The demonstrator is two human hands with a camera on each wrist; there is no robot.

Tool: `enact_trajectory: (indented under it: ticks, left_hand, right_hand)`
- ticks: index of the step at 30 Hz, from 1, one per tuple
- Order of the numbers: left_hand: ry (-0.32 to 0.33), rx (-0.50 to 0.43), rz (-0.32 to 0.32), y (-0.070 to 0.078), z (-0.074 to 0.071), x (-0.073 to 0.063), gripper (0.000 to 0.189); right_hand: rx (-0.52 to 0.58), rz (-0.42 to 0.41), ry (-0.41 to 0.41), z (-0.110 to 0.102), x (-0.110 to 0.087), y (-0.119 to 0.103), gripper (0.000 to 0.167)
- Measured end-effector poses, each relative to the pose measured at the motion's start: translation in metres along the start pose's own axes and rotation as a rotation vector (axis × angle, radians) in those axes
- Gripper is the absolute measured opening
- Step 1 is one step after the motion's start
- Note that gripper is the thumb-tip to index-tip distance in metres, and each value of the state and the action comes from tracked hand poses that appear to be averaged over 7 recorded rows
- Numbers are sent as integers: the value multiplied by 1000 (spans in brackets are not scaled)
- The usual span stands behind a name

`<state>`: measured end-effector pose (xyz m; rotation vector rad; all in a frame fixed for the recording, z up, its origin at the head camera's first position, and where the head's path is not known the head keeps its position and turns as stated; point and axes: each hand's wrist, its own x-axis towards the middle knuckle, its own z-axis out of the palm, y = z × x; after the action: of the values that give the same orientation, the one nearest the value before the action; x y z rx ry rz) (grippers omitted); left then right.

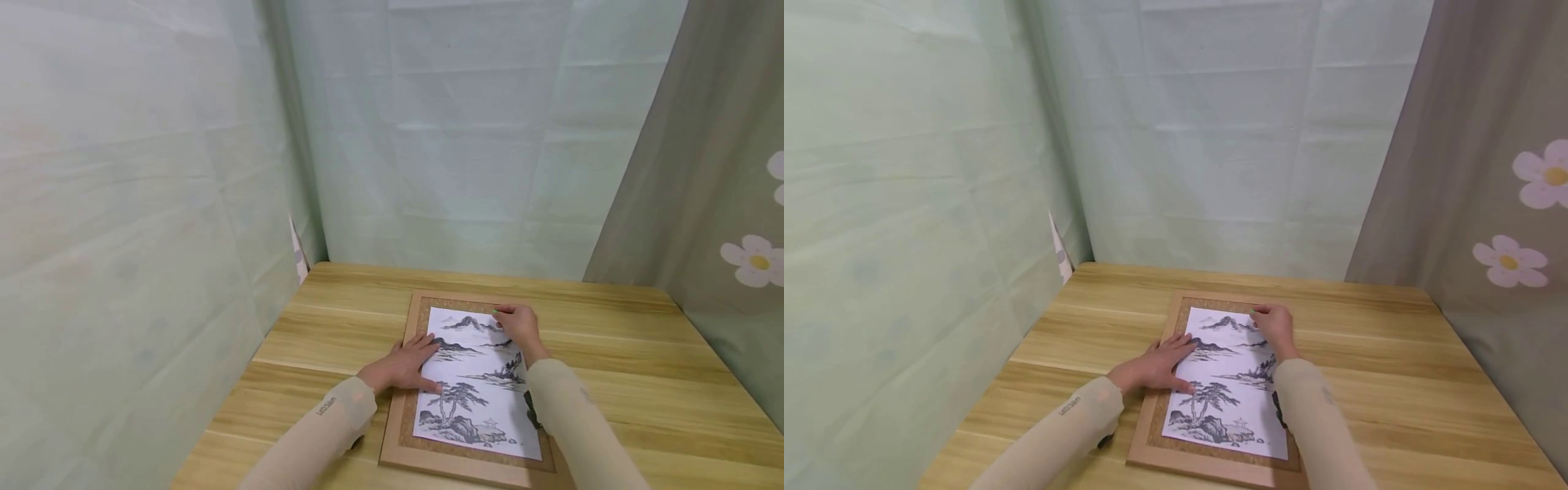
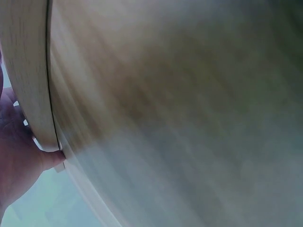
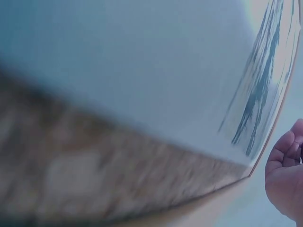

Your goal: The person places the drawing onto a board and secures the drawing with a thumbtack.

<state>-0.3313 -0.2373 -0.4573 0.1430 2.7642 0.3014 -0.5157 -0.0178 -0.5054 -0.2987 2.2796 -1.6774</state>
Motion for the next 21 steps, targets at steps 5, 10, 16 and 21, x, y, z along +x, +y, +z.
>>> enact_trajectory:
  ticks: [5,10,16,21]
  left_hand:
    - [2,-13,3,0,1,-1,100]
    - [7,-13,4,1,2,-2,100]
    - [-2,-24,7,5,1,-4,99]
    - [0,-24,8,5,3,-3,99]
  right_hand:
    - [-16,-36,-15,11,4,-1,25]
    - [-40,-45,-6,20,5,-1,22]
    - [-37,-23,-34,22,-1,-5,20]
    - [-100,1,-43,24,-1,-7,19]
